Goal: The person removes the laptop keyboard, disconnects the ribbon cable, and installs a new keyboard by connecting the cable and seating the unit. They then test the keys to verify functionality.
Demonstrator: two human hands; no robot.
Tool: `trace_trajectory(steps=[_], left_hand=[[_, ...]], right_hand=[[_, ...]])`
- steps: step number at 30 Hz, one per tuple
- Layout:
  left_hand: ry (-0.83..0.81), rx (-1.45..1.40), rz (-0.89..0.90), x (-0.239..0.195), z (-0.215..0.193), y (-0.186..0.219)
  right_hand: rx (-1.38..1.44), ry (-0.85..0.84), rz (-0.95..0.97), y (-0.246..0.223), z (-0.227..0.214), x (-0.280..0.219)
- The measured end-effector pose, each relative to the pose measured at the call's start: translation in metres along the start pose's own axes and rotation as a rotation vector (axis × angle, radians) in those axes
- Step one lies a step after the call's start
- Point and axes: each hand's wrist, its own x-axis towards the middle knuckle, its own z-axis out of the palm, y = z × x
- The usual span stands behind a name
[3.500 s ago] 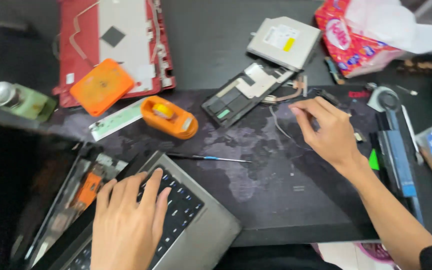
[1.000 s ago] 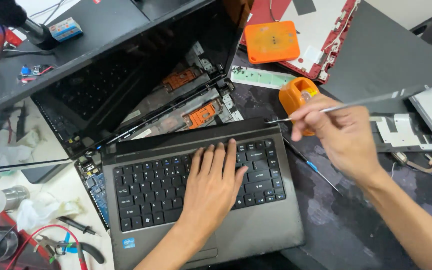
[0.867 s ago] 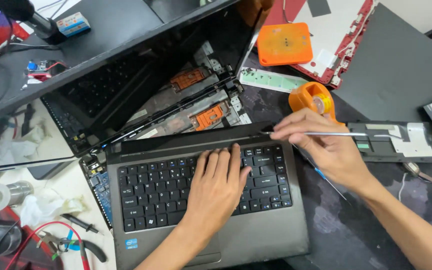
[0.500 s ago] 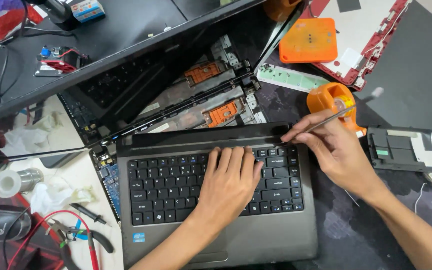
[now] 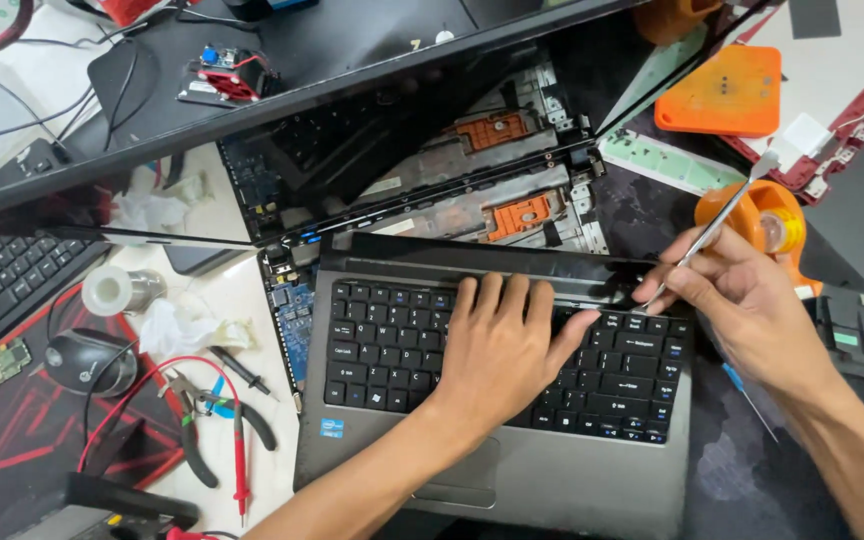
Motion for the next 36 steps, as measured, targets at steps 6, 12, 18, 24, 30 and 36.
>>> trace_trajectory(steps=[6,12,18,24,30,36], left_hand=[[-0.034,0.034,-0.05,0.005,-0.003,-0.007],[-0.049,0.014,-0.061,0.006,-0.002,-0.008],[-0.035,-0.033,-0.061,0.007,-0.006,-0.007],[0.037,-0.055,-0.047,0.004,-0.009,-0.006],[0.115,-0.093,0.021,-0.001,-0.018,0.001],[0.179,-0.101,0.096,-0.002,-0.031,0.007]], right_hand=[[-0.151,0.183,-0.153,-0.037,0.002,-0.006],[-0.974,0.264,-0.152,-0.068,-0.014,-0.017],[-1.145,0.246,-0.065,-0.07,-0.001,-0.021],[-1.32,0.334,-0.255,-0.052,0.013,-0.028],[-1.222,0.161,-0.619,-0.08,0.054,-0.047],[-1.181,0.088,-0.53,-0.051,0.064,-0.062]])
